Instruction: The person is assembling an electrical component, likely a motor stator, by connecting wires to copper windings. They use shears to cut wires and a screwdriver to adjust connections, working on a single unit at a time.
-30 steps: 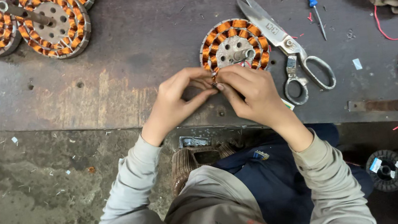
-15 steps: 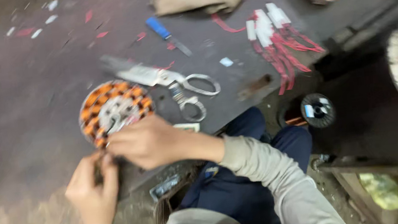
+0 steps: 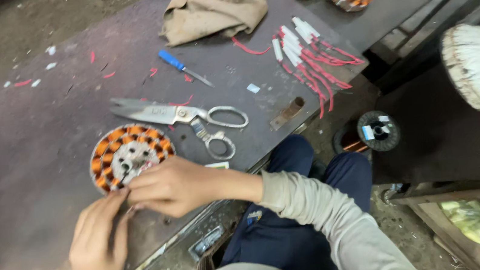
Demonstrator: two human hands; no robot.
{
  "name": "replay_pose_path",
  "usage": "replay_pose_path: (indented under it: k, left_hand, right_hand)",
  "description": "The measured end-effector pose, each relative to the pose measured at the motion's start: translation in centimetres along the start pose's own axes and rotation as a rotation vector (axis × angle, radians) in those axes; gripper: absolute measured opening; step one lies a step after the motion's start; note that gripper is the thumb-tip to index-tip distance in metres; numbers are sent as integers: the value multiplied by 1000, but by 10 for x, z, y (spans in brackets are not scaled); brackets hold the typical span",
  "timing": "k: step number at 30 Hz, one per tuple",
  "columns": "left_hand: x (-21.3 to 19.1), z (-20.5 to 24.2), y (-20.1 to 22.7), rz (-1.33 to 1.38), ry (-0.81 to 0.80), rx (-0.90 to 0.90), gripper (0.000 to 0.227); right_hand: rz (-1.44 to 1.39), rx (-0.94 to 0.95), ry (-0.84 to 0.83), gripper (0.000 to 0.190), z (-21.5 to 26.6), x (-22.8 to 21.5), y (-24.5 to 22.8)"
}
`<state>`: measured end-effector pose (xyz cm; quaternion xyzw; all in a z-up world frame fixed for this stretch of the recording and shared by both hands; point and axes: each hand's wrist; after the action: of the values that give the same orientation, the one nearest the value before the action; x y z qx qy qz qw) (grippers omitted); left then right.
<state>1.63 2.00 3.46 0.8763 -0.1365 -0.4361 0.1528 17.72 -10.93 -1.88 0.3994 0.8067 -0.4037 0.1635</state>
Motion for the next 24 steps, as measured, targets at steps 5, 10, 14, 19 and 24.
replay_pose_path:
  k: [5, 10, 14, 19, 24]
  left_hand:
    - [16, 25, -3, 202, 131, -347, 7]
    - [39, 51, 12, 323, 227, -593, 10]
    - [37, 52, 26, 5, 259, -344, 16]
    - [30, 46, 29, -100, 277, -270, 21]
    - [19, 42, 26, -140, 209, -171, 23]
  right_hand:
    - [-3, 27, 144, 16, 0, 7, -1]
    - [-30, 20, 37, 9, -3, 1, -2]
    - [-20, 35, 19, 10, -9, -3, -9]
    - [35, 36, 41, 8, -12, -3, -10]
    - [63, 55, 57, 8, -12, -2, -10]
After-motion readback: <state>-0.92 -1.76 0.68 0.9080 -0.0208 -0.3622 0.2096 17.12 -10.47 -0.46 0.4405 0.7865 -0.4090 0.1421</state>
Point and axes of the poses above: each hand's wrist, its own z-axis away from the middle knuckle, its own x-axis out of the palm, y = z × x
